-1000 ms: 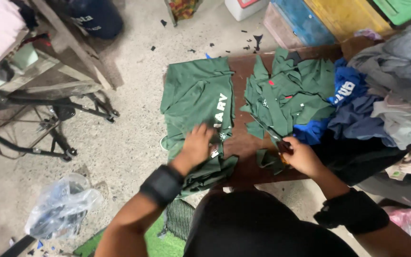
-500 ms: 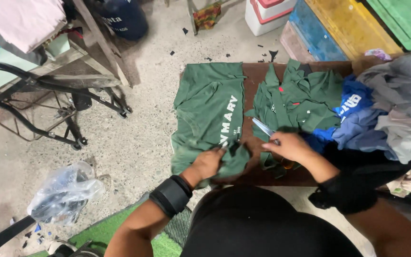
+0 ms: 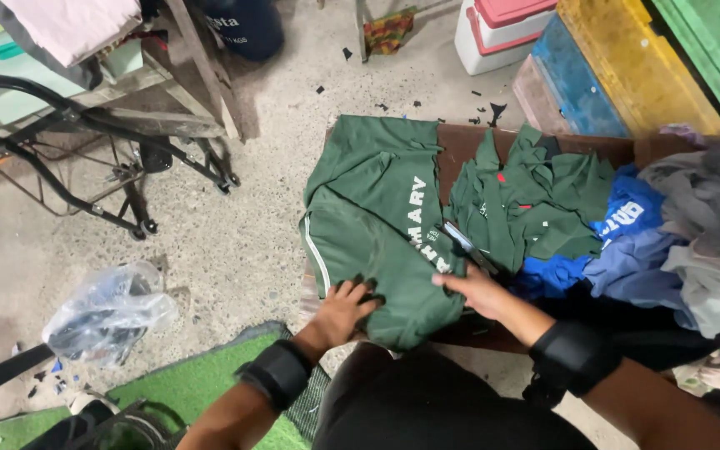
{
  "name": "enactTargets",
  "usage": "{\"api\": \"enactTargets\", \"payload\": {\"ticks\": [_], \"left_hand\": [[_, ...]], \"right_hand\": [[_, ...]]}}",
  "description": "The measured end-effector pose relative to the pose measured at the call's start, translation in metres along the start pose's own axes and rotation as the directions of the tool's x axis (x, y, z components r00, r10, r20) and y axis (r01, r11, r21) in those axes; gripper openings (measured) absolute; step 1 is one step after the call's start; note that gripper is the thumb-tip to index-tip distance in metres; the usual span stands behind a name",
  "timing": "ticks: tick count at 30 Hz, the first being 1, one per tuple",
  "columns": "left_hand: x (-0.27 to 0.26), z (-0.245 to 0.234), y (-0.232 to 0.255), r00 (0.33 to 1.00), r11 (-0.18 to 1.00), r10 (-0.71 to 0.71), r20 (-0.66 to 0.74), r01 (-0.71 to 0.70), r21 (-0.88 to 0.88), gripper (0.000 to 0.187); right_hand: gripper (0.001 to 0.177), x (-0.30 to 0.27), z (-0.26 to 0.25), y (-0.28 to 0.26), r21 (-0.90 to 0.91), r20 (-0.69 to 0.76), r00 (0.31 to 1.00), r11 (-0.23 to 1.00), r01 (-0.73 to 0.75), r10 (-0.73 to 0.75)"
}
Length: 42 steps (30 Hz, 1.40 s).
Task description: The person cuts a green t-shirt with scissors, holding and shifting the fabric by hand as they cut, then folds the fabric and continues cutting.
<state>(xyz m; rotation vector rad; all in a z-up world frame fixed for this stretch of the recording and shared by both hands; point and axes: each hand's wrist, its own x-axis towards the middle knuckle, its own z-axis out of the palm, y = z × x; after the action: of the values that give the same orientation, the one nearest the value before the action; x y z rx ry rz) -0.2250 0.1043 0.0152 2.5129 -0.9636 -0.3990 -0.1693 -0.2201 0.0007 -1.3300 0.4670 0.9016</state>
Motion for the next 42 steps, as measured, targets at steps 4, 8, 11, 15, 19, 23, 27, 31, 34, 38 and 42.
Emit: {"api": "enactTargets", "payload": {"ticks": [4,8,11,15,19,23,27,31,34,38,42], "left_hand": [[-0.013,0.017,-0.010,0.998,0.996,-0.007,0.064,0.001,0.092,0.067],[-0.024,0.044,-0.025,0.994,0.988,0.110,-0.024,-0.106,0.116,0.051],[-0.020,0.058,-0.044,0.989,0.992,0.116,-0.090,-0.120,-0.040,0.044],[0.005,0.003,-0.038,1.000,0.954,-0.001,0.016,0.005,-0.301,0.040],[0.016,-0.011,-0.067,0.981,0.950,0.152,0.120,-0.112,-0.292,0.058],[0.038,0.014,-0.136,0.970,0.985,0.145,0.196,-0.123,-0.119,0.046],[0.097,-0.051,-0.180,0.952,0.961,-0.011,0.305,0.094,-0.260,0.043],[0.159,-0.189,-0.174,0.970,0.970,-0.244,-0.001,0.244,0.015,0.028],[0.152,-0.306,-0.126,0.723,0.996,0.079,-0.686,-0.031,0.082,0.033],[0.117,-0.353,-0.078,0.632,0.983,0.155,-0.759,-0.178,0.052,0.037],[0.104,-0.293,-0.099,0.709,0.923,0.340,-0.618,-0.379,0.073,0.042]], "right_hand": [[0.061,0.021,-0.027,0.040,-0.237,0.215,0.976,0.968,0.079,-0.027],[0.050,0.035,-0.045,0.074,-0.435,0.199,0.962,0.862,0.258,-0.188],[0.048,0.012,-0.029,0.053,-0.238,0.100,0.956,0.926,0.293,-0.277],[0.056,-0.029,0.010,-0.012,-0.093,0.182,0.947,0.955,0.283,-0.263],[0.058,-0.008,0.001,-0.010,-0.590,0.252,0.966,0.783,0.199,-0.055],[0.051,0.015,-0.012,-0.023,-0.464,0.075,0.997,0.886,0.022,0.015],[0.046,0.038,-0.009,-0.085,-0.138,-0.098,0.993,0.989,0.050,-0.064],[0.046,0.025,0.005,-0.190,-0.292,-0.168,0.800,0.804,0.517,-0.576],[0.044,-0.064,0.061,-0.276,-0.331,-0.345,0.538,0.636,0.697,-0.769],[0.044,-0.091,0.069,-0.260,0.053,-0.046,0.392,0.390,0.919,-0.919],[0.046,-0.050,0.077,-0.197,0.517,-0.132,0.767,0.617,0.593,-0.627]]}}
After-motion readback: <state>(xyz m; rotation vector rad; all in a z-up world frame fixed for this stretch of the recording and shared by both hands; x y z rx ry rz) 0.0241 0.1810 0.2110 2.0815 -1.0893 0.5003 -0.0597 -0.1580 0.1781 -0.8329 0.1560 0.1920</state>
